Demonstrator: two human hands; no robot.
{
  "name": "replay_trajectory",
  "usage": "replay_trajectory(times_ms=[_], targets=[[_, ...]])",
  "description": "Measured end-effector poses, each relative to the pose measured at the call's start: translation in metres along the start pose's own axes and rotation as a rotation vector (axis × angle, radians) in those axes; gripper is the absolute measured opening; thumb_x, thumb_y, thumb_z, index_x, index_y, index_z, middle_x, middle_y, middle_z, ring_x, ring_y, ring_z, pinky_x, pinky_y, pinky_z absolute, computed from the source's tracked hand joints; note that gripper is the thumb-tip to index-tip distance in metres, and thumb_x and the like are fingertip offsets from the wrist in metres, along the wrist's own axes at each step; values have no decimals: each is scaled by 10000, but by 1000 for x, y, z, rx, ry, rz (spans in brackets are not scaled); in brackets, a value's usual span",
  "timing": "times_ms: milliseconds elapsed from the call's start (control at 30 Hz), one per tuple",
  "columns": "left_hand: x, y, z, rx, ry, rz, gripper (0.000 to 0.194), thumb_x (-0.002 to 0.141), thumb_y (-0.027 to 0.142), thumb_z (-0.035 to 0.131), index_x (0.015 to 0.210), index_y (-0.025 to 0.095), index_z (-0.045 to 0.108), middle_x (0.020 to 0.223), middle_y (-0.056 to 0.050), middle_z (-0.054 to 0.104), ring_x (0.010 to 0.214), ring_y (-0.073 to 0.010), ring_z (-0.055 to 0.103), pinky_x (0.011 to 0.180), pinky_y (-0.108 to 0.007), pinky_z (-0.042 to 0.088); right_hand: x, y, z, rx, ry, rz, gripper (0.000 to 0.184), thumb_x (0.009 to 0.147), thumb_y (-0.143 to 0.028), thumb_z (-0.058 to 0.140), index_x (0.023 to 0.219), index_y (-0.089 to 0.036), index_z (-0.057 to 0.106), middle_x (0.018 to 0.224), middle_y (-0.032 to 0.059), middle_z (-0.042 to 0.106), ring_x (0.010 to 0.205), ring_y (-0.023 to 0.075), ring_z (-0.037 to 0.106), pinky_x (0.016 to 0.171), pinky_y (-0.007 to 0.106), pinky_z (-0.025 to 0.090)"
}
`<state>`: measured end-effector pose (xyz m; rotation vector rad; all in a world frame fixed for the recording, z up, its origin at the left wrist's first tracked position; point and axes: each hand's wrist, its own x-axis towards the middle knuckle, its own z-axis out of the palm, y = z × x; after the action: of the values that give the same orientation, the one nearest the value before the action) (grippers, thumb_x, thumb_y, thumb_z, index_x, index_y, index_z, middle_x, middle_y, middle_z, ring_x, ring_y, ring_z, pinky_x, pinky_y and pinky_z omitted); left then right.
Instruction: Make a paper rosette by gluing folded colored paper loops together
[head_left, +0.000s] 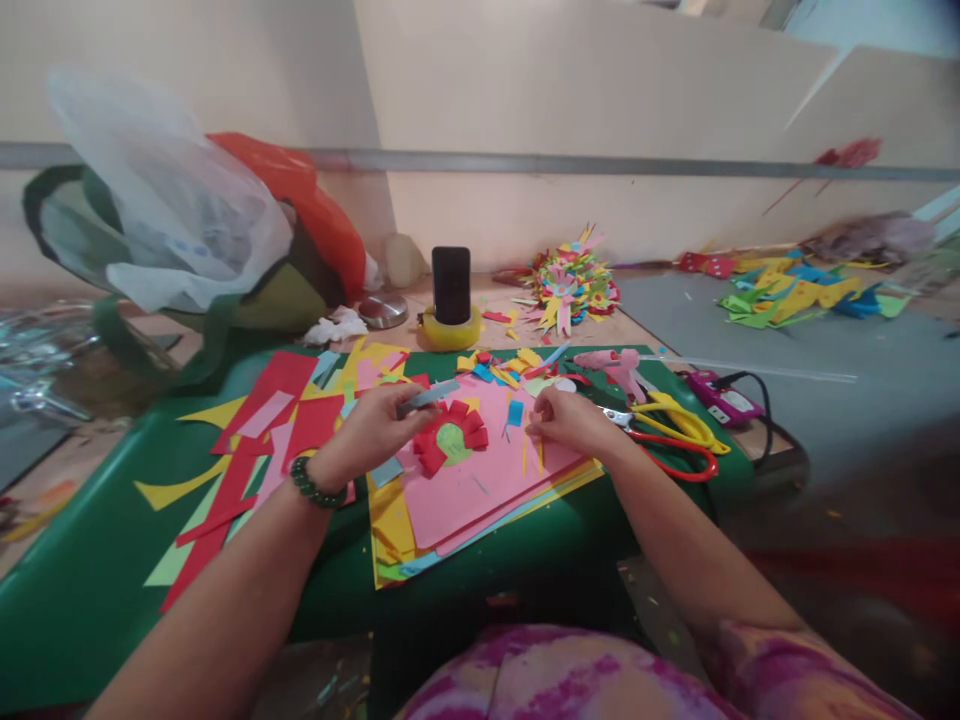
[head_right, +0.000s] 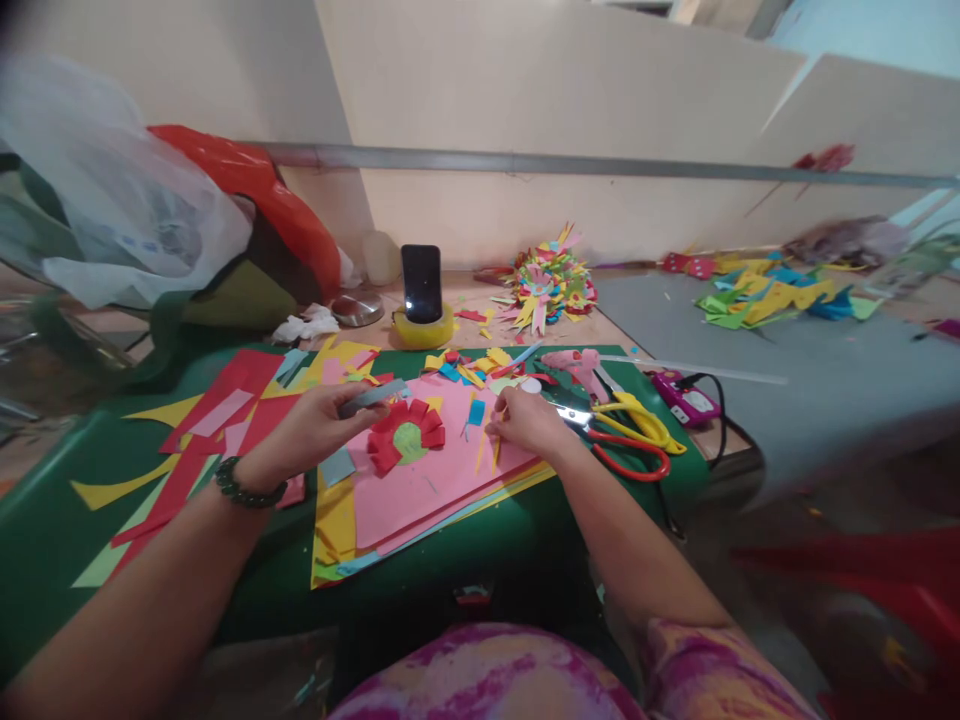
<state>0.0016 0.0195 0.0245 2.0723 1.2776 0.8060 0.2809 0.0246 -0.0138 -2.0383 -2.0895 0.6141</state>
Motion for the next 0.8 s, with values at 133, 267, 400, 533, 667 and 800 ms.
replay_trajectory(times_ms=[133, 267, 400, 533, 667, 800], targets=[[1, -2, 3, -58, -24, -1, 299, 777, 436, 588, 645, 168, 592, 558, 30, 480, 539, -103, 412, 496, -227, 311, 3, 15, 3, 294, -7, -78, 249, 718, -197, 691, 909, -217, 532, 708, -35, 636, 670, 144, 610, 593, 242, 412], [2, 0, 2, -217, -18, -107, 329, 833, 461, 548, 682, 172, 597, 517, 53, 399, 491, -96, 366, 473, -220, 309, -15, 9, -11, 503, -18, -212, 281, 703, -267, 689, 903, -219, 497, 647, -59, 579, 629, 144, 591, 596, 253, 427], [2, -2, -1, -237, 1, -108, 291, 819, 448, 577, 765, 167, 630, 626, 8, 568, 548, -111, 463, 529, -231, 394, -34, -20, -11, 368, -161, -293, 262, 731, -242, 667, 963, -217, 548, 706, -34, 650, 642, 147, 608, 577, 248, 400], [1, -5, -6, 67, -216, 36, 173, 766, 320, 591, 808, 184, 689, 802, -36, 696, 732, -175, 608, 692, -279, 480, -37, -42, 0, 82, -87, -181, 219, 792, -264, 652, 1004, -220, 618, 816, 2, 716, 700, 156, 628, 584, 253, 367], [-1, -9, -7, 265, -350, 109, 182, 759, 309, 599, 835, 240, 748, 954, -48, 749, 922, -222, 657, 823, -302, 495, -40, -22, -14, 134, 140, -184, 203, 838, -358, 659, 989, -222, 659, 850, 12, 725, 733, 157, 638, 634, 253, 412], [-1, -14, -1, 414, -443, 107, 194, 775, 341, 591, 814, 272, 769, 920, -45, 760, 889, -238, 677, 798, -308, 495, -56, 27, -43, 3, 357, 46, 199, 901, -373, 575, 911, -204, 679, 882, 49, 739, 765, 189, 657, 661, 280, 425]])
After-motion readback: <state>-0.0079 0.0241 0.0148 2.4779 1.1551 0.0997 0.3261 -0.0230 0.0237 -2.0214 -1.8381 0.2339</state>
